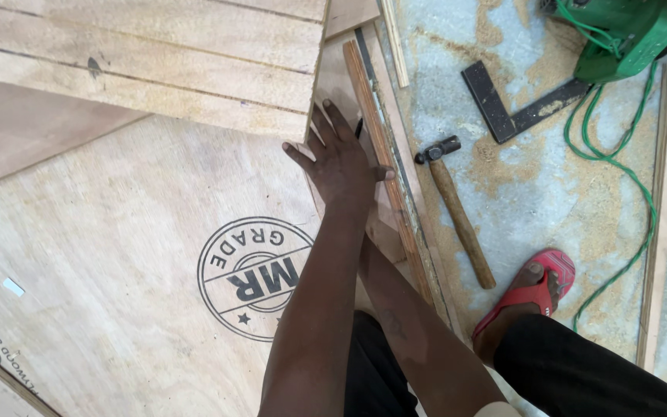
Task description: The person measures and marks a wooden plank using a pencil and a triangular template, then uses a handheld electric router to cut along the marked lines. The person handles the wood and tools directly to shape the piece.
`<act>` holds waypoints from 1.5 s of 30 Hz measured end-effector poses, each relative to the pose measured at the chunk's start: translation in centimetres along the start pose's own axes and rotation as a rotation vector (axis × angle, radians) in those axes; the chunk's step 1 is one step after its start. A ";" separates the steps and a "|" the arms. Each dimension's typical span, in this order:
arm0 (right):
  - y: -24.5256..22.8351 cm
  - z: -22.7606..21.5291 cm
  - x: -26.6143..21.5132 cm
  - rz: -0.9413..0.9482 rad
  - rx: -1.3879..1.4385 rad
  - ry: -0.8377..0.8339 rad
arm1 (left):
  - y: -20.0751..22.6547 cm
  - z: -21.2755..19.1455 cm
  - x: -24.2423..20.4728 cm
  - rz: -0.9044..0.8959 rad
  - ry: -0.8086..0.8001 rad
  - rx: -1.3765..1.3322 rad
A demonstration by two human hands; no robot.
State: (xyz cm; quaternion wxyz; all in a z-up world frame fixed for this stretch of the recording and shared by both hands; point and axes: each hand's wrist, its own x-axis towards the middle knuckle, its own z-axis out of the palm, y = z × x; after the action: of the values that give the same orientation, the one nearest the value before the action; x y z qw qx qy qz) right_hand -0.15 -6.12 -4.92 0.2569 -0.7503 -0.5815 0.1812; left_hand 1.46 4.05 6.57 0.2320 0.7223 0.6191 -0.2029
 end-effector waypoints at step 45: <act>7.2 -14.8 -9.4 0.293 0.039 0.170 | -6.7 11.6 -3.8 0.111 0.463 -0.411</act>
State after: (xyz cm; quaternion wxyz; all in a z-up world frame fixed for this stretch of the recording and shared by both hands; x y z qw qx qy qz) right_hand 11.43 -19.18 2.42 0.2904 -0.8346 -0.4384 0.1640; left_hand -5.83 -4.94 -1.21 0.2369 0.7200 0.6431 0.1092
